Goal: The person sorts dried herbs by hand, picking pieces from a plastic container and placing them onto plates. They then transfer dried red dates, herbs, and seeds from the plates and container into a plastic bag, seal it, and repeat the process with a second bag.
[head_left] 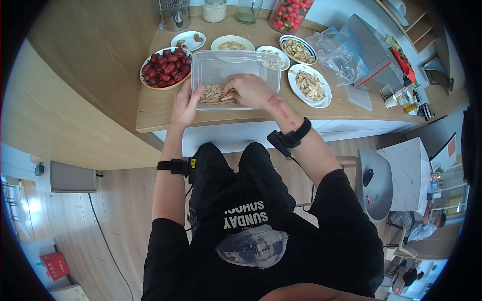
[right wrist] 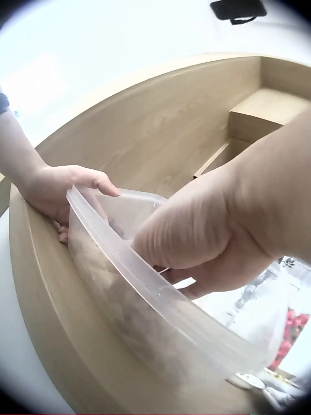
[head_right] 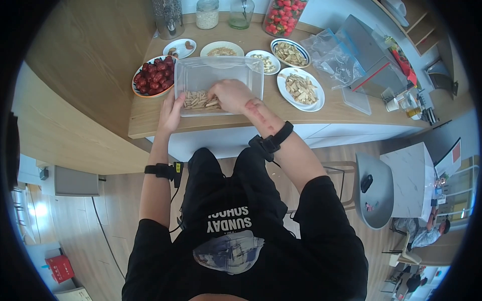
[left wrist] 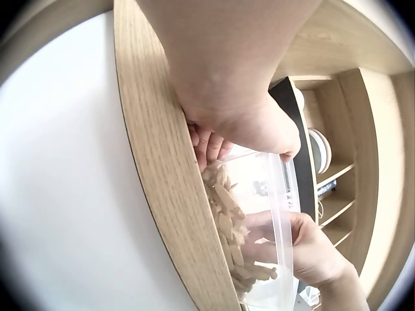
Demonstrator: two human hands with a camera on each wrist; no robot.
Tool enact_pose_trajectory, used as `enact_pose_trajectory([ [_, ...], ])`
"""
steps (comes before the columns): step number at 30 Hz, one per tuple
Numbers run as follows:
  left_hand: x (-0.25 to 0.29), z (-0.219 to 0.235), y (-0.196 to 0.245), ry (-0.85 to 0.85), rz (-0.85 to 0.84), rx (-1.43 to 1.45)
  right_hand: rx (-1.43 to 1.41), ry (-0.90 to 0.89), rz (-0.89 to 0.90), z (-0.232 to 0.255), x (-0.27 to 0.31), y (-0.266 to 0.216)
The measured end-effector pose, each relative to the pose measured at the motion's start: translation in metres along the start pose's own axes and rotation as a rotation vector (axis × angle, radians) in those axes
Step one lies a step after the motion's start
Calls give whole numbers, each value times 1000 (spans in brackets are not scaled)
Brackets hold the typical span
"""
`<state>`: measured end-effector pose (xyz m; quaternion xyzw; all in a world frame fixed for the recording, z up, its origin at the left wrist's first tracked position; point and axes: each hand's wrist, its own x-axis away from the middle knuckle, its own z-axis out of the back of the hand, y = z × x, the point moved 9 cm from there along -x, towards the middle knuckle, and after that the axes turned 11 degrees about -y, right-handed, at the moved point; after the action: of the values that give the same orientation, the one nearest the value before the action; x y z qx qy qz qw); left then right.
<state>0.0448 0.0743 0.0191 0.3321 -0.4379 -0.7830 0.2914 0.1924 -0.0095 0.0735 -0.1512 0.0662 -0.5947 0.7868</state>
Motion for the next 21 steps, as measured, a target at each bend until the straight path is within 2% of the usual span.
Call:
enact_pose_trajectory([
  [2, 0, 0, 0, 5, 5, 4, 88, 78, -45, 8, 4, 7],
  [6, 1, 0, 0, 4, 5, 16, 16, 152, -1, 15, 5, -3],
  [11, 1, 1, 3, -6, 21, -15, 44, 26, -45, -2, -4, 0],
  [15, 1, 2, 3, 19, 7, -24, 75, 25, -67, 2, -2, 4],
  [18, 1, 1, 1, 4, 10, -14, -95, 26, -134, 3, 1, 18],
  [20, 1, 2, 5, 20, -24, -18, -280, 132, -111, 12, 7, 21],
  [21, 1, 2, 4, 19, -24, -18, -281, 133, -112, 11, 8, 23],
])
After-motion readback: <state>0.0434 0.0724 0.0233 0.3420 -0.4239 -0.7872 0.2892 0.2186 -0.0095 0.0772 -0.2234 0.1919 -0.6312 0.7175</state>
